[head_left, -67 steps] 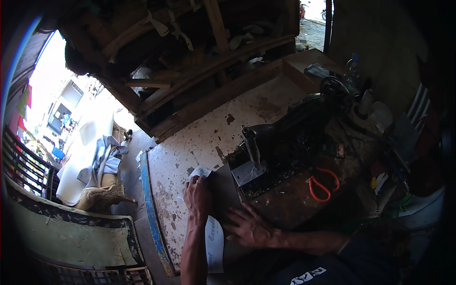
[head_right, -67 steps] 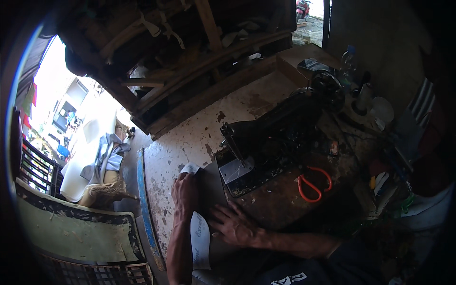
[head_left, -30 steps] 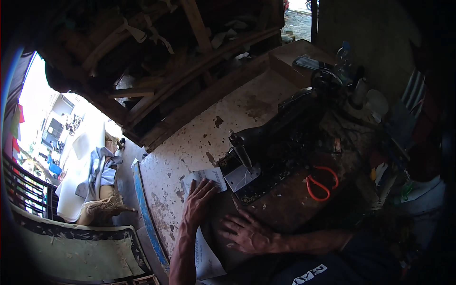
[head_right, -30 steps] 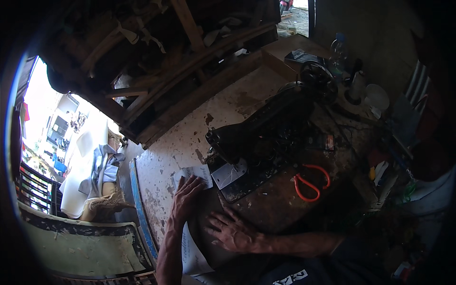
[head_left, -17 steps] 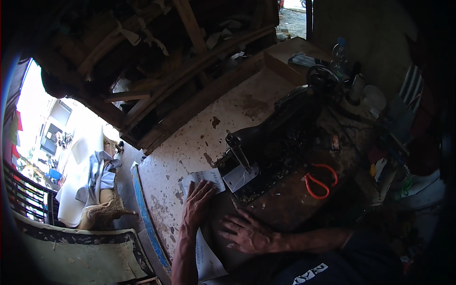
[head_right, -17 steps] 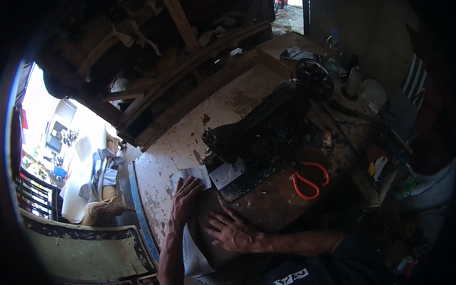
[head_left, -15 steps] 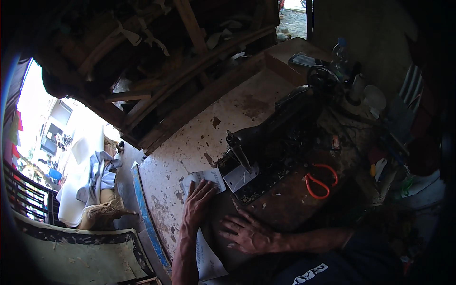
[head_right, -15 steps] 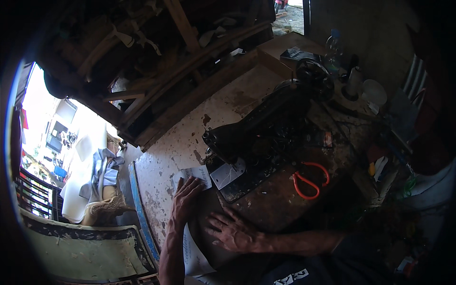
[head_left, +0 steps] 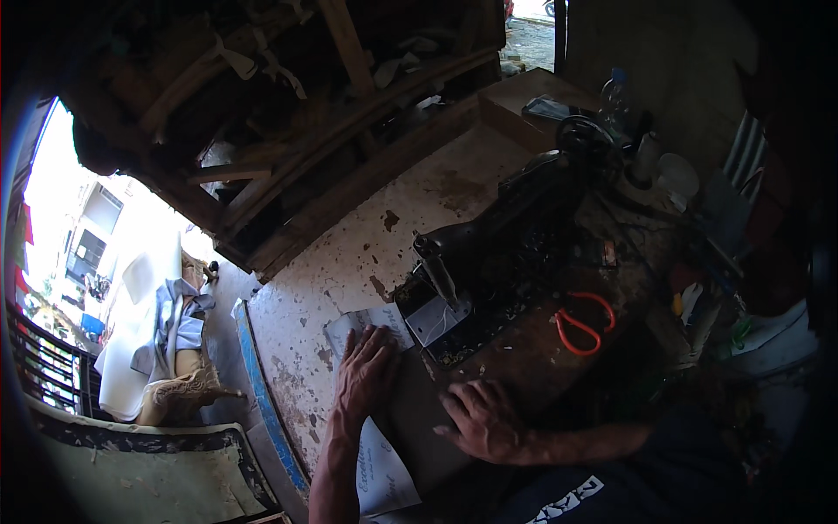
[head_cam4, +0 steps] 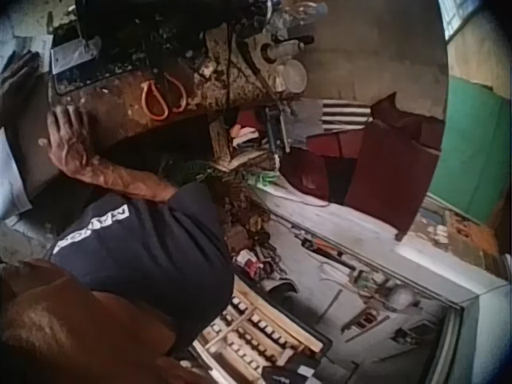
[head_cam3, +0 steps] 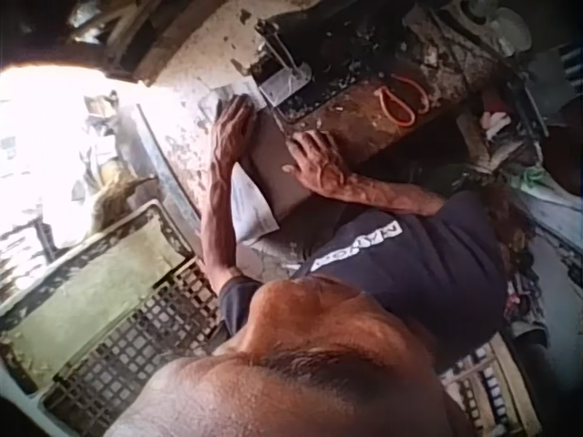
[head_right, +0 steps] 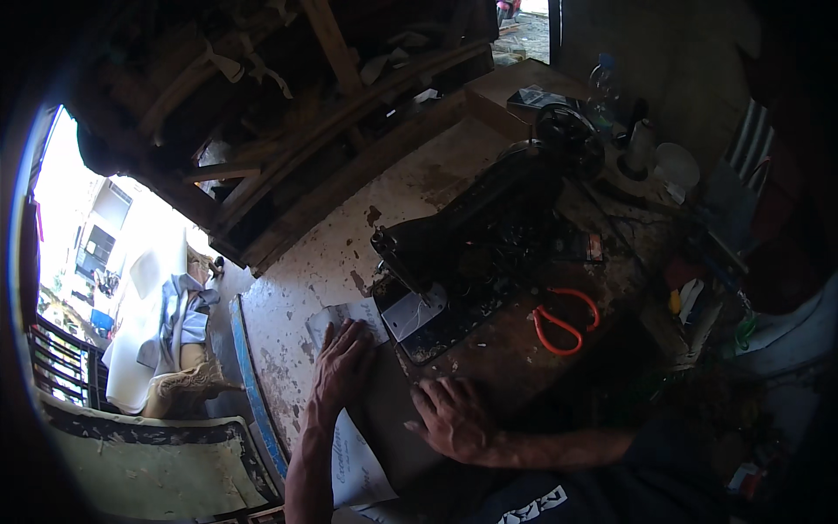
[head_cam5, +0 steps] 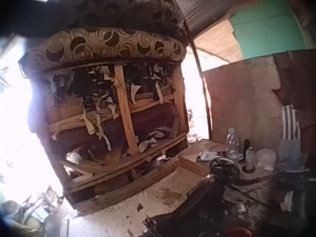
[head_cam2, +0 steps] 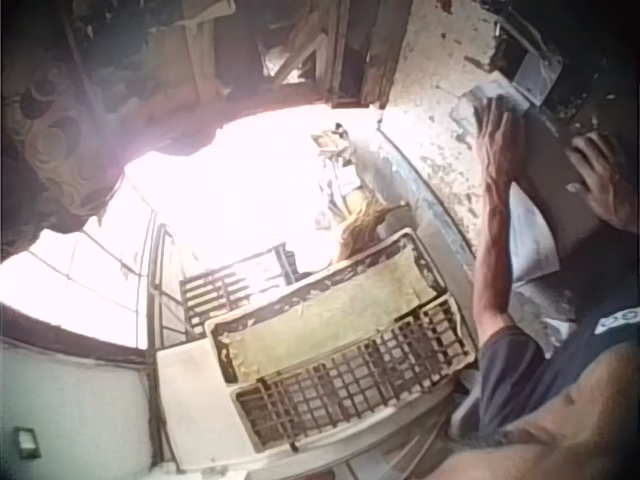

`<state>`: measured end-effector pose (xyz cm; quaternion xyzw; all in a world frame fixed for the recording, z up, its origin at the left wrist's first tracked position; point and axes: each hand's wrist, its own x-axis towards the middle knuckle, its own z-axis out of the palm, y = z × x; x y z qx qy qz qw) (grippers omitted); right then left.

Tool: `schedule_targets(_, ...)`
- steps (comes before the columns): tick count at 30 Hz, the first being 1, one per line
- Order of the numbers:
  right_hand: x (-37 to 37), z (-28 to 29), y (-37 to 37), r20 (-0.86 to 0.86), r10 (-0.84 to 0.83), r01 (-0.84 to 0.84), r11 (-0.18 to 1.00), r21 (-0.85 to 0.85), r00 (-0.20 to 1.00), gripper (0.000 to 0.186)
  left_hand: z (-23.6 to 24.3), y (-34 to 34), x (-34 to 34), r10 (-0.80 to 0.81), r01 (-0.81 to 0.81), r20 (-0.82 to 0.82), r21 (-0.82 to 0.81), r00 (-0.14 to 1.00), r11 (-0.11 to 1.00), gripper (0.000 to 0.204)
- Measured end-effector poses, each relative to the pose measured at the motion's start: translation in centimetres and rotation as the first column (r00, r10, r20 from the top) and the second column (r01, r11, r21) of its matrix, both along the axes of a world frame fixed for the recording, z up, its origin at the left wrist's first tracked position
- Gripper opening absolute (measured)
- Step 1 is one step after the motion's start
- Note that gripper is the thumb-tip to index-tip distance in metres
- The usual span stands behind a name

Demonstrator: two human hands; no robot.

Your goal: The person aligns a piece of gray material and a paper template on a sewing machine table, then uses shears to trim the edges of the material before guiding the material through the sewing machine.

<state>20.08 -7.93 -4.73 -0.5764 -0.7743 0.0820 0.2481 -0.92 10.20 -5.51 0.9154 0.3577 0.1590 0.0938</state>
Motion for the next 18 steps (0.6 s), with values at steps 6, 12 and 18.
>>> schedule_targets(6, -2.2, -0.4, 6.7, -0.147, -0.232, 0.231, 0.973, -0.029, 0.961, 0.039, -0.5, -0.3, -0.3, 0.044, -0.044, 0.003, 0.011, 0.999, 0.999, 0.032)
schedule_targets(12, -1.8, -1.6, 10.5, -0.017, -0.214, 0.215, 0.976, 0.039, 0.977, 0.020, -1.0, -0.1, 0.3, 0.049, -0.047, 0.093, -0.015, 0.994, 0.999, 0.032)
schedule_targets(18, -4.6, -0.4, 10.4, -0.009, -0.321, 0.318, 0.941, -0.113, 0.947, 0.036, -1.7, 0.2, -0.7, 0.030, -0.023, 0.146, -0.044, 0.989, 0.999, 0.033)
